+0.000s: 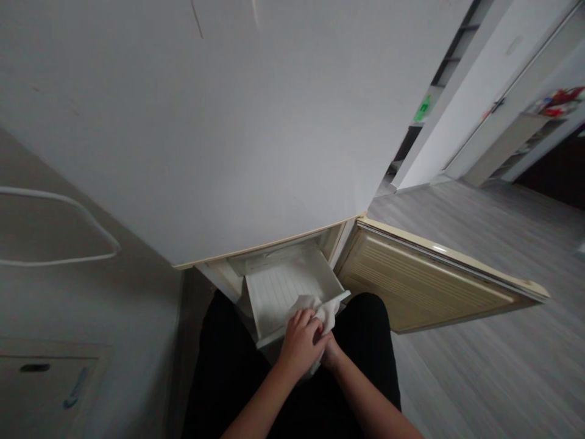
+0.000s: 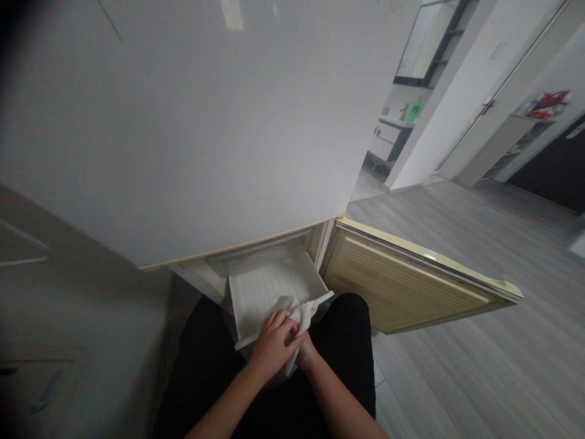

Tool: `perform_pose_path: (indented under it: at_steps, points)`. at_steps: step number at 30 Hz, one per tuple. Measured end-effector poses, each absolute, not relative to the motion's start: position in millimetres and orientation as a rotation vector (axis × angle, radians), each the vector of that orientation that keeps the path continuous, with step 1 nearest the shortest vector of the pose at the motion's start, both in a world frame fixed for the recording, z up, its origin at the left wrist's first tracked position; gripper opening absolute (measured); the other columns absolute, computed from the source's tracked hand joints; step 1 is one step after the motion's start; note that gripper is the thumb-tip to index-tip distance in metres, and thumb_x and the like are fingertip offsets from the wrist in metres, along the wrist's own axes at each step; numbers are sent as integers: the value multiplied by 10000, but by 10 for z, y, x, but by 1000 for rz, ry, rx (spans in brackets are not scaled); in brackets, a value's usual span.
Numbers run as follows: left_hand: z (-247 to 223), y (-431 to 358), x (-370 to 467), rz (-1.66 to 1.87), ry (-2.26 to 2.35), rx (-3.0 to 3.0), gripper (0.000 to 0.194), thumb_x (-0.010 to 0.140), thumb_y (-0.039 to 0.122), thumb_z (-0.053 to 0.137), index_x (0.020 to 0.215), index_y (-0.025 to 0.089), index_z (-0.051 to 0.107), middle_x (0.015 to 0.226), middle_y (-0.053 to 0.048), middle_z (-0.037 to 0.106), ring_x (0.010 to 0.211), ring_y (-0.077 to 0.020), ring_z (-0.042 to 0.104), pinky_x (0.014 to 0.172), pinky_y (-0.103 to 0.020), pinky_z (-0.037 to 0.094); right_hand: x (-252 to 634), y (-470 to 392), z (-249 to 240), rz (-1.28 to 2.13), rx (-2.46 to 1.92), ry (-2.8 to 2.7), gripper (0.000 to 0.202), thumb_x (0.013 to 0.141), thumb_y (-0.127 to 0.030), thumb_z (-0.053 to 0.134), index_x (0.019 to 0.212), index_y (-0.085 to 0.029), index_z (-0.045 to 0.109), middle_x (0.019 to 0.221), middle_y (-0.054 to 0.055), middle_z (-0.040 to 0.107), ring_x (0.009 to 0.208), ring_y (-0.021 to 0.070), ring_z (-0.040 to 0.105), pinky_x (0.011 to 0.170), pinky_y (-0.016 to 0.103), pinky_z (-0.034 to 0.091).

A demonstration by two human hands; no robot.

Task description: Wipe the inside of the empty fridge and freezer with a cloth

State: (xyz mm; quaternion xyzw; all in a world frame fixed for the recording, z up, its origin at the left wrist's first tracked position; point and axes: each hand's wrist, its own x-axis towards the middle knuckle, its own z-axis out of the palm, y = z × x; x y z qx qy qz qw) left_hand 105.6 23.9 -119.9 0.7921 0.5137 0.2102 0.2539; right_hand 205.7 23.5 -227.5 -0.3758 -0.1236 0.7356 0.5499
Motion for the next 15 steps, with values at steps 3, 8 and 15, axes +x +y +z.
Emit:
perform_pose_path:
  at_steps: [3, 8, 15]
  points:
    - [-1167, 206, 1055, 518, 1509, 2346, 101, 893, 277, 743, 947, 199, 709, 1123, -90, 677, 1169, -315, 589, 1069, -505, 480, 2085, 264, -2071, 1825, -880, -145, 481, 569, -513, 887, 892, -182, 752, 893, 40, 743, 1032, 242, 686, 1008, 313, 499]
    - [-1053, 142, 1116, 352, 1686, 2347, 425, 906, 392, 726, 1246, 139, 692, 1228, -147, 673, 1147, -360, 615, 1038, -538, 518, 2131, 183, -1914, 2074, -633, -102, 646, 826, -721, 695, 1171, -177, 743, 1074, 69, 771, 1146, 245, 685, 1035, 342, 487]
    - [-1028, 180, 1210, 296, 1709, 2291, 418, 959, 87, 453, 1319, 173, 649, 1292, -125, 668, 1154, -300, 656, 971, -417, 557, 2030, 170, -1972, 2088, -720, -130, 441, 718, -485, 875, 1037, -199, 770, 984, 32, 783, 1126, 222, 694, 1022, 304, 487]
